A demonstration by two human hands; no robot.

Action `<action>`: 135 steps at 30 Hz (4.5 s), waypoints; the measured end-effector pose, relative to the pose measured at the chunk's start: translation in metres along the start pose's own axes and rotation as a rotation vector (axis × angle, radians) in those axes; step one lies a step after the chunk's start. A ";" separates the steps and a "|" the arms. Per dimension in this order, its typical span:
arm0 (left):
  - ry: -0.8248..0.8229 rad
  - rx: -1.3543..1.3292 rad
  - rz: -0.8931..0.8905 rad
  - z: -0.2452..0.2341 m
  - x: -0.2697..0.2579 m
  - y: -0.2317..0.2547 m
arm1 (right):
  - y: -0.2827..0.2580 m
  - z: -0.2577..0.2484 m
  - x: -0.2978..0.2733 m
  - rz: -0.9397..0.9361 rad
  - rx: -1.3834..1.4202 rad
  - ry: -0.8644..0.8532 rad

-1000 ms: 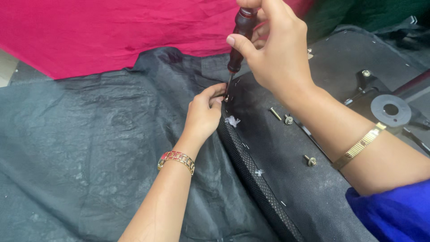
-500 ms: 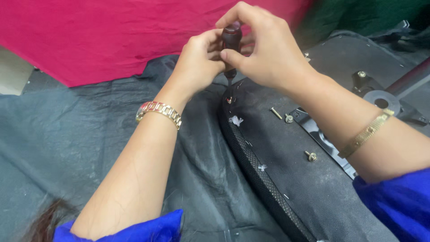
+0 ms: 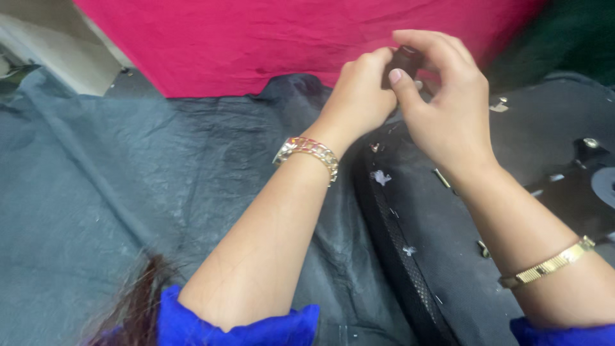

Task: The person uses a screwdriver to unscrew screws from the underside of an office chair seat, removing the seat mounting plate hardware one screw at a time and setting the loose screws on the seat. The clip ends while the person is still unscrewing the remaining screws.

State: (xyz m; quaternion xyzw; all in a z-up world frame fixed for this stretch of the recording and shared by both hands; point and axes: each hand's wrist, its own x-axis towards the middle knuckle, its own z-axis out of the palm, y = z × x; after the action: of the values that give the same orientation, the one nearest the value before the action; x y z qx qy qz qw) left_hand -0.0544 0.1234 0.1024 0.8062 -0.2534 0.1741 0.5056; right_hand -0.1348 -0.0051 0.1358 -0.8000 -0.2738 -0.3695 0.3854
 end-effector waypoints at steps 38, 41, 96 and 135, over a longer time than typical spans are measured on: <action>0.280 0.147 -0.012 0.028 -0.002 -0.001 | 0.036 0.066 -0.106 0.758 0.220 0.101; 0.286 0.001 -0.003 0.027 -0.001 -0.010 | 0.035 0.067 -0.107 0.734 0.151 0.076; 0.249 -0.661 0.233 0.030 0.007 0.011 | 0.039 0.066 -0.114 0.574 0.125 -0.016; 0.131 -0.584 -0.043 0.053 0.018 -0.005 | 0.032 0.065 -0.109 0.645 0.053 0.041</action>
State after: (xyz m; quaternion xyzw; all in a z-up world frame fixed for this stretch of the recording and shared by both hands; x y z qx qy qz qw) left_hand -0.0357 0.0726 0.0859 0.6188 -0.2422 0.1347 0.7351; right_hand -0.1503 0.0137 0.0073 -0.8276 -0.0079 -0.2368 0.5089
